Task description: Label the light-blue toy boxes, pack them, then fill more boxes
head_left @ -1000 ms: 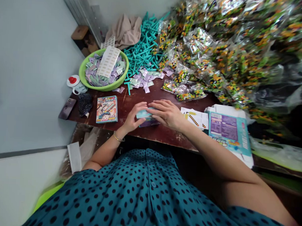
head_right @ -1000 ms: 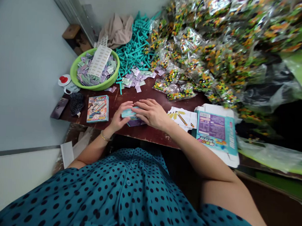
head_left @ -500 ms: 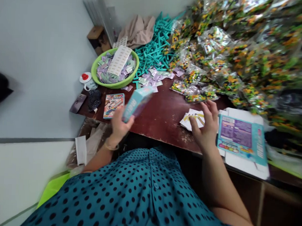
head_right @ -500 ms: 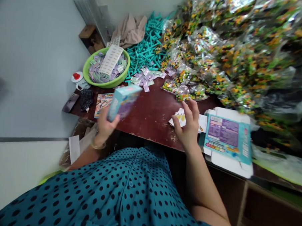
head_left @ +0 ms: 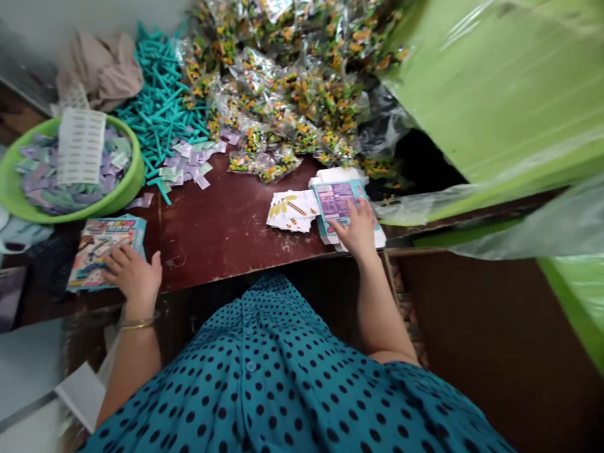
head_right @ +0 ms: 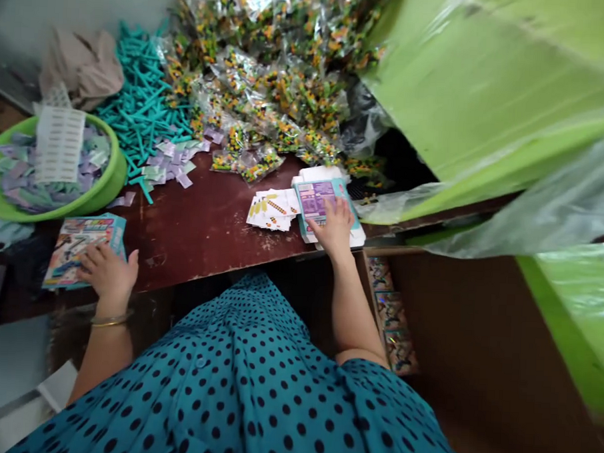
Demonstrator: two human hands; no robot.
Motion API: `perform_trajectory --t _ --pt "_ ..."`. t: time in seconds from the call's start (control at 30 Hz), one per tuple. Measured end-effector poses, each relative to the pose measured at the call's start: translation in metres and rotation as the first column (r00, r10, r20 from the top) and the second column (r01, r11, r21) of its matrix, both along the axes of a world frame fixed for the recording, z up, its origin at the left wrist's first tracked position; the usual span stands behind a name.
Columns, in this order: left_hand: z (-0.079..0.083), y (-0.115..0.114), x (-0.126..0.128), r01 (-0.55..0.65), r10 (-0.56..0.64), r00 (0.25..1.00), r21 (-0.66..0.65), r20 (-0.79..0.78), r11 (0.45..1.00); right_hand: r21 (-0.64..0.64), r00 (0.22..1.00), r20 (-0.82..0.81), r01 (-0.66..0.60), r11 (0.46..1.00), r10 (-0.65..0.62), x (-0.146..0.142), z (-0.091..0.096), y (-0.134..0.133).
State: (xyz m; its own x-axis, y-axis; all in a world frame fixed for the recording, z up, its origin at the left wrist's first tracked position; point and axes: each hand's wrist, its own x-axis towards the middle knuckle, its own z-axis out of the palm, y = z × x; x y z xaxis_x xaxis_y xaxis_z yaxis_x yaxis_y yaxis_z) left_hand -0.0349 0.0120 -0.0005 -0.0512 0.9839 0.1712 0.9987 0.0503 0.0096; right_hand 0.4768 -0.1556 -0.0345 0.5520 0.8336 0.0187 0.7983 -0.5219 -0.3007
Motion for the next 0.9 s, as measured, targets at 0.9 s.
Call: perform_trajectory --t 0.9 --pt "0.017 -0.049 0.151 0.497 0.409 -0.327 -0.213 0.852 0.841 0.478 0.672 -0.303 -0.506 0.718 0.675 -0.206 0.023 0.089"
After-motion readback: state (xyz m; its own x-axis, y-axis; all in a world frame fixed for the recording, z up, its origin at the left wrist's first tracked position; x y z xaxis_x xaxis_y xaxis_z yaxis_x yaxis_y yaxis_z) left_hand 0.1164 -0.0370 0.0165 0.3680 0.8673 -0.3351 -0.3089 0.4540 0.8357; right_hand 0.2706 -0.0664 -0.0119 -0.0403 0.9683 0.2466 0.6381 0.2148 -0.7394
